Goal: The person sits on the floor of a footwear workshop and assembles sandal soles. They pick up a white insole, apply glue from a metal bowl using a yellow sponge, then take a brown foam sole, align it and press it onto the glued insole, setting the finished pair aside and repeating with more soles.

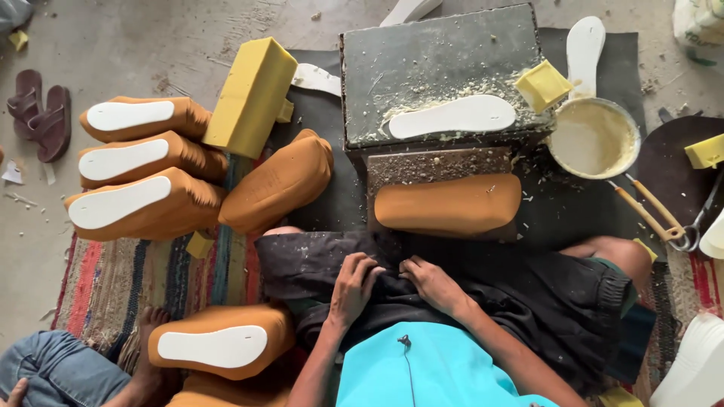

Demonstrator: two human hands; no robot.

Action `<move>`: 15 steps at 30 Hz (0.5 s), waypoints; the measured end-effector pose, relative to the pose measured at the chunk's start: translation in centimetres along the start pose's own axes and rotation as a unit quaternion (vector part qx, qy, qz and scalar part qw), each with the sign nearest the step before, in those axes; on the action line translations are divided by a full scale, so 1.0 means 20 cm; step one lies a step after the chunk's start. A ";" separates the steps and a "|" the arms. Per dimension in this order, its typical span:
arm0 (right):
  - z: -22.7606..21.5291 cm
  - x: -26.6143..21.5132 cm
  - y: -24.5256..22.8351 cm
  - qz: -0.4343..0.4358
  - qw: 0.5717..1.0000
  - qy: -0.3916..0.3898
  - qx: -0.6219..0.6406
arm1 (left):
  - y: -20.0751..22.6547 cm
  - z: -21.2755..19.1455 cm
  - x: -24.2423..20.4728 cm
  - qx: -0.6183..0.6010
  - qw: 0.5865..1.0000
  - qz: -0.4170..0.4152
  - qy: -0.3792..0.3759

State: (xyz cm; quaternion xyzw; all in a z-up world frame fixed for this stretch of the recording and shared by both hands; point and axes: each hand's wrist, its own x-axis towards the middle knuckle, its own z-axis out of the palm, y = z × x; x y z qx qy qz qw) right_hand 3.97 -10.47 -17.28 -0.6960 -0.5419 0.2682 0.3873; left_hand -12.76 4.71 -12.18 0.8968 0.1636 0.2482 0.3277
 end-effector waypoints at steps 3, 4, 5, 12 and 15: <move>-0.04 -0.02 -0.01 0.003 0.999 -0.032 0.002 | 0.00 0.01 0.00 -0.019 0.997 -0.071 0.016; -0.06 -0.02 -0.02 0.001 1.000 -0.030 0.002 | -0.01 0.02 0.00 -0.018 0.997 -0.068 0.016; -0.08 -0.02 -0.04 0.000 0.999 -0.045 -0.005 | -0.02 0.02 0.00 -0.018 0.998 -0.065 0.017; -0.07 0.04 -0.07 0.007 0.998 -0.030 -0.050 | -0.03 0.03 0.00 -0.016 0.996 -0.083 -0.007; -0.05 0.06 -0.09 0.000 0.998 0.004 -0.061 | -0.05 0.04 -0.02 -0.012 0.995 -0.098 0.020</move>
